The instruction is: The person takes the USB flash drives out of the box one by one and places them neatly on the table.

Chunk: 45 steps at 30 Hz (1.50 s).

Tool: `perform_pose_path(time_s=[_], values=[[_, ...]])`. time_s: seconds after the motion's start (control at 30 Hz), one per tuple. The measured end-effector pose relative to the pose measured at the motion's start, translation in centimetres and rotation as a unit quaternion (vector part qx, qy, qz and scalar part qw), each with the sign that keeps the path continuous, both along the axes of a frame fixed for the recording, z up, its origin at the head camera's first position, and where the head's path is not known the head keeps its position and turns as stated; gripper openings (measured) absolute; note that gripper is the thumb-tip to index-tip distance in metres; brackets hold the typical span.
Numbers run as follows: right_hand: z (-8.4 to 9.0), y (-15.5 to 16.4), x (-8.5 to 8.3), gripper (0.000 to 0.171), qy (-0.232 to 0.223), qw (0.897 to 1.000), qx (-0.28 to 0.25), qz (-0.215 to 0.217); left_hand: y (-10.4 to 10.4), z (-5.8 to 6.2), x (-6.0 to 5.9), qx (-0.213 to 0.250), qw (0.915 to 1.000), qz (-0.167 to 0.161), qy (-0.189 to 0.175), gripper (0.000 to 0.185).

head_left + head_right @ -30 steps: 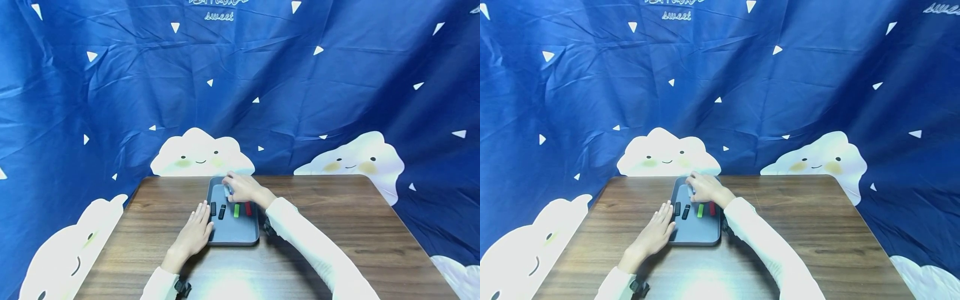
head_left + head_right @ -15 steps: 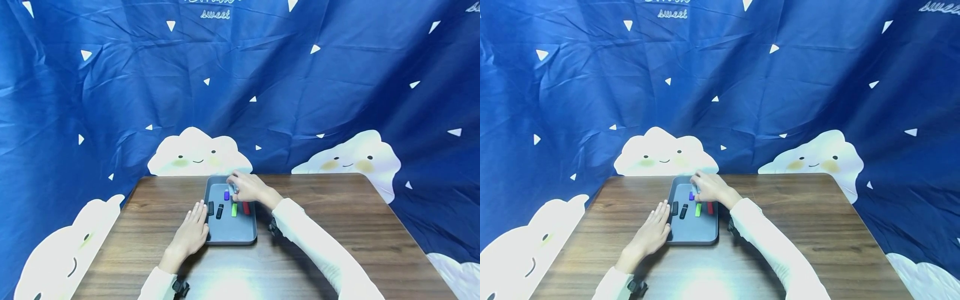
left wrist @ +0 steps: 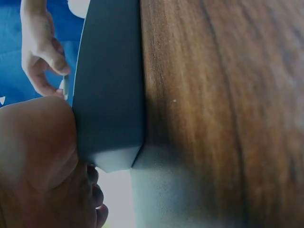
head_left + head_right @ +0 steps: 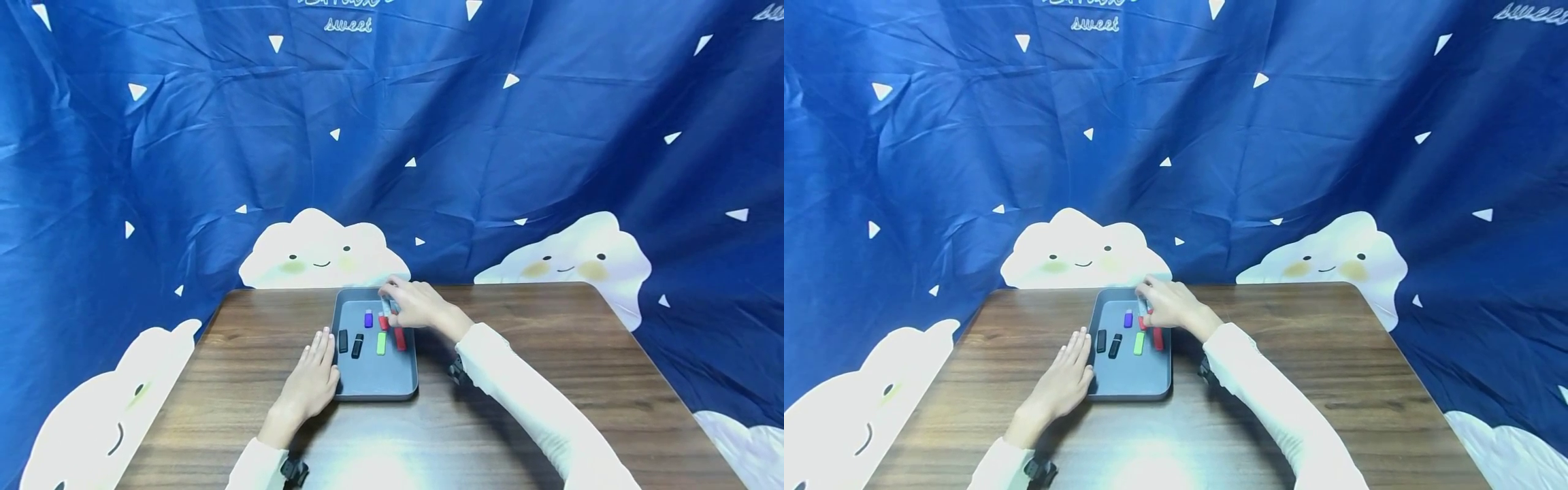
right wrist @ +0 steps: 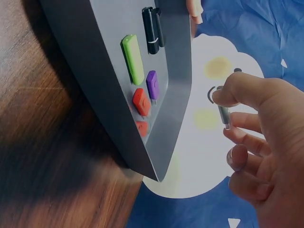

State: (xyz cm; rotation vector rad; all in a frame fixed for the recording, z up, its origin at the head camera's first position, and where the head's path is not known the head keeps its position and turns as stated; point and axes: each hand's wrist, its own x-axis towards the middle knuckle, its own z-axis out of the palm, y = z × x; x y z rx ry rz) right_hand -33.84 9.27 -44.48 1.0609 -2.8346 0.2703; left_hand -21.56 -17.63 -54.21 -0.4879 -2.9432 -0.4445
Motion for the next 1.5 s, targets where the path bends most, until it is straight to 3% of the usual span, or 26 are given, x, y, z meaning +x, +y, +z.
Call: perform_pose_path(time_s=[0.3,0.63,1.0,1.5], values=[[0.1,1.2,0.3,0.053,-0.008,1.000,-0.003,-0.014,0.1,0.3,0.4,0.026,0.9996,-0.012,0.006,0.060],[0.9,2.7,0.5,0.054,0.003,1.000,-0.007,-0.018,0.2,0.3,0.3,0.012,0.9998,-0.008,0.012,0.058],[1.2,4.3,0.6,0.052,0.024,0.999,-0.014,-0.025,0.5,1.1,0.8,-0.001,1.0000,0.001,-0.006,0.057],[1.8,6.5,0.6,0.051,0.026,0.998,-0.025,-0.042,0.4,0.5,0.4,-0.007,1.0000,-0.002,0.000,0.061]])
